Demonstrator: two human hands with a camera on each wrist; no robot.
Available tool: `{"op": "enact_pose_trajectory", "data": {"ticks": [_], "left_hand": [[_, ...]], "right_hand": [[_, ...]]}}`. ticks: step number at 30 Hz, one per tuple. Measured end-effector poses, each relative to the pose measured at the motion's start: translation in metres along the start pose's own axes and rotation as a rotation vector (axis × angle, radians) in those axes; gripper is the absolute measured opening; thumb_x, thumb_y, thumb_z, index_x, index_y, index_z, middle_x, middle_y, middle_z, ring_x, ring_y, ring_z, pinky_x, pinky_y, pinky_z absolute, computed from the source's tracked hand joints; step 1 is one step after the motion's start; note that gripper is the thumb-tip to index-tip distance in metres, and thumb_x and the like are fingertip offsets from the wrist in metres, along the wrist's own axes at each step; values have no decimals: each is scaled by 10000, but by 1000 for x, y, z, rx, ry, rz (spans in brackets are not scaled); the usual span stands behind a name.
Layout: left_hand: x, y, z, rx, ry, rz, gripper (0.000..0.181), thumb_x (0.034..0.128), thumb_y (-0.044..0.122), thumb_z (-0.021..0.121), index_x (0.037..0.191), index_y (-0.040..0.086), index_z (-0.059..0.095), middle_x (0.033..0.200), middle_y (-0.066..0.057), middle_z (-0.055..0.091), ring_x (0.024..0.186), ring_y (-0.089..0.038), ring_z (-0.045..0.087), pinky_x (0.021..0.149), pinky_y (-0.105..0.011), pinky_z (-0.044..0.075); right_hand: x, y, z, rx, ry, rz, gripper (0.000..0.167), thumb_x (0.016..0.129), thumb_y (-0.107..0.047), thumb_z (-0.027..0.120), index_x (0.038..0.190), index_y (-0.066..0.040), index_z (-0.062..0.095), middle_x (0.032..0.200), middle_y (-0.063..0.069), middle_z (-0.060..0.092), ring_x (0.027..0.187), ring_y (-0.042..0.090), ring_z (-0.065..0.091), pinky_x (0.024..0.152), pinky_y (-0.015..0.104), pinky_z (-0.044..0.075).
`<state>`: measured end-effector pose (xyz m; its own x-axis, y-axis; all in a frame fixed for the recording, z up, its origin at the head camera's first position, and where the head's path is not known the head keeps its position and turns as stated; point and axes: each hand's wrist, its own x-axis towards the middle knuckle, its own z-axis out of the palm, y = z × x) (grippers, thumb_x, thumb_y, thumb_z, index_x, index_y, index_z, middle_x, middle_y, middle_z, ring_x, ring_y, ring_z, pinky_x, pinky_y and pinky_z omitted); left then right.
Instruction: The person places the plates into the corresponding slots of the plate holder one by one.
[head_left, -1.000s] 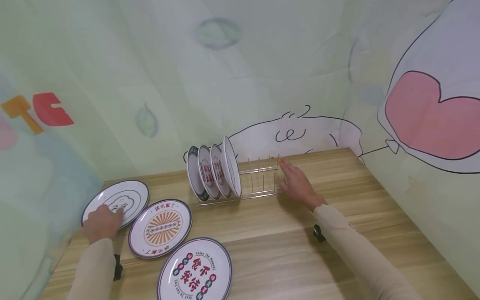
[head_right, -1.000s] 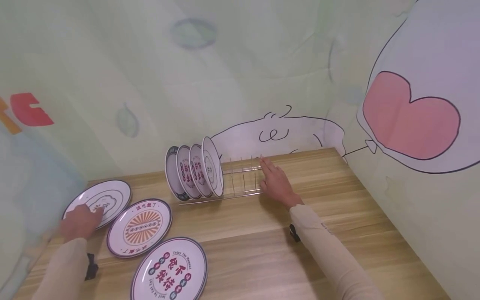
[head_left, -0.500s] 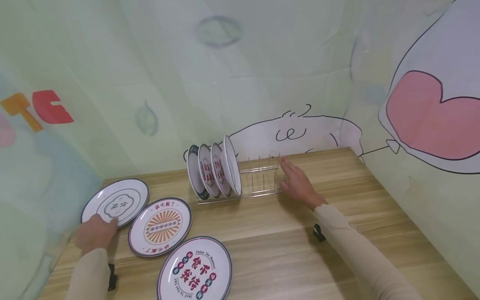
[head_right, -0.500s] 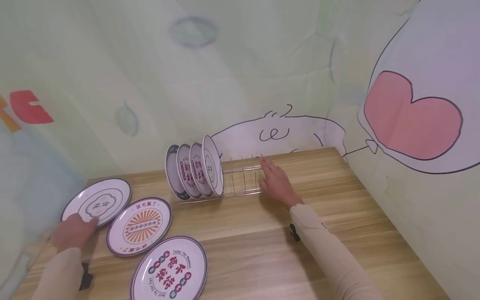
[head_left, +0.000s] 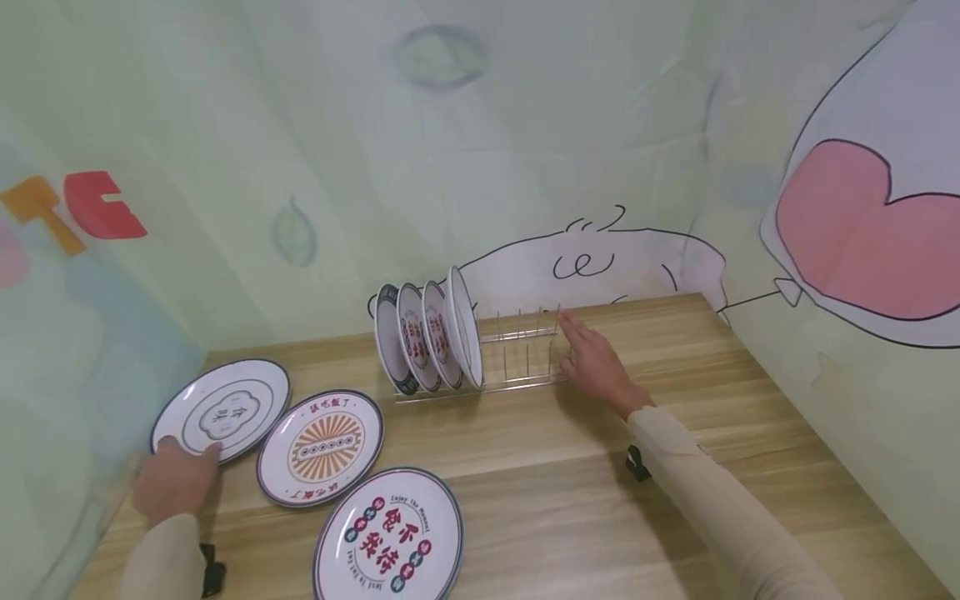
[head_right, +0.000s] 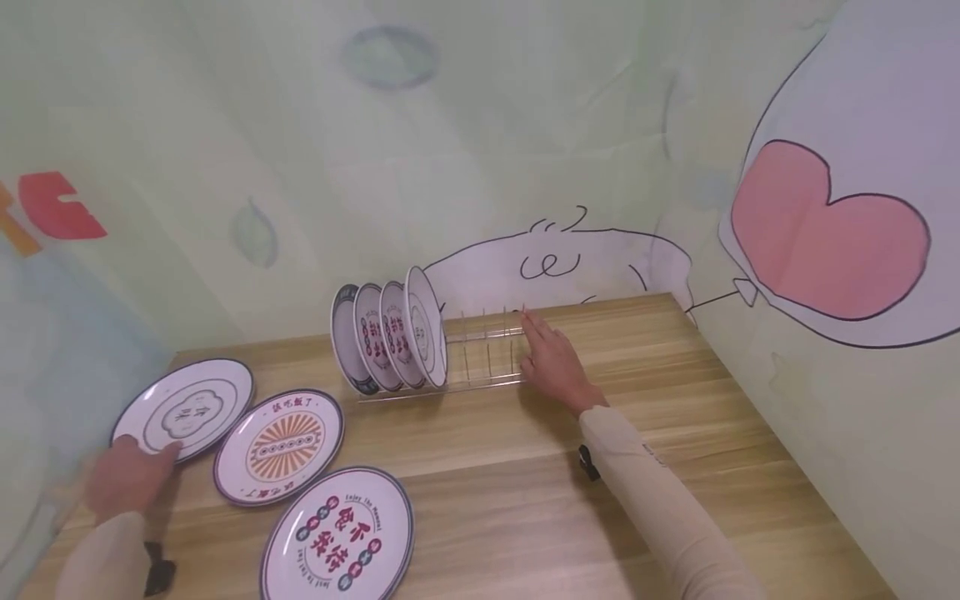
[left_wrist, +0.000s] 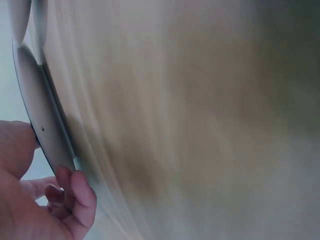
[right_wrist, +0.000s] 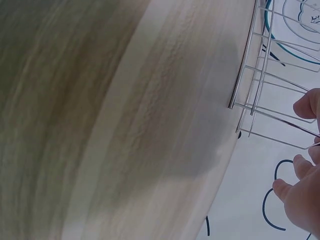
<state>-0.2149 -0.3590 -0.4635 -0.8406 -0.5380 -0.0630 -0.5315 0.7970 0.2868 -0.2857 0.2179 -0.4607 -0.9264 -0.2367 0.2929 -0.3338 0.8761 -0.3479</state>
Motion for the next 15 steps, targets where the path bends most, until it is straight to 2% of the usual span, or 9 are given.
{"op": "enact_pose_trajectory", "data": {"ticks": [3,8,12,15], "left_hand": [[-2,-5,-1,-34,4,-31,702,987,370,476,1307,-236,323,1216,-467,454,1112,-585,510,841,-599,498],[9,-29,7,-82,15,-42,748,963,376,541,1350,-222,312,1308,-448,410,1172,-597,460,896,-656,459],[20,-48,13,-96,-10,-45,825,931,427,592,1384,-199,302,1349,-437,412,1173,-600,467,866,-652,471],[24,-53,13,-89,-34,-36,851,919,423,612,1378,-217,289,1344,-448,412,1163,-603,479,859,-633,488]], "right_hand": [[0,-1,-2,5,-3,9,746,885,-63,587,1549,21,259,1647,165,242,1500,354,300,1217,524,280],[0,-2,-2,6,0,-2,736,881,-64,589,1540,33,276,1641,174,251,1492,366,311,1211,531,288],[0,-1,-1,6,4,-6,738,877,-53,596,1538,35,280,1640,176,255,1486,373,321,1210,532,289],[0,-1,0,6,-4,2,741,880,-50,596,1543,25,276,1645,167,249,1494,361,310,1216,527,280]]}}
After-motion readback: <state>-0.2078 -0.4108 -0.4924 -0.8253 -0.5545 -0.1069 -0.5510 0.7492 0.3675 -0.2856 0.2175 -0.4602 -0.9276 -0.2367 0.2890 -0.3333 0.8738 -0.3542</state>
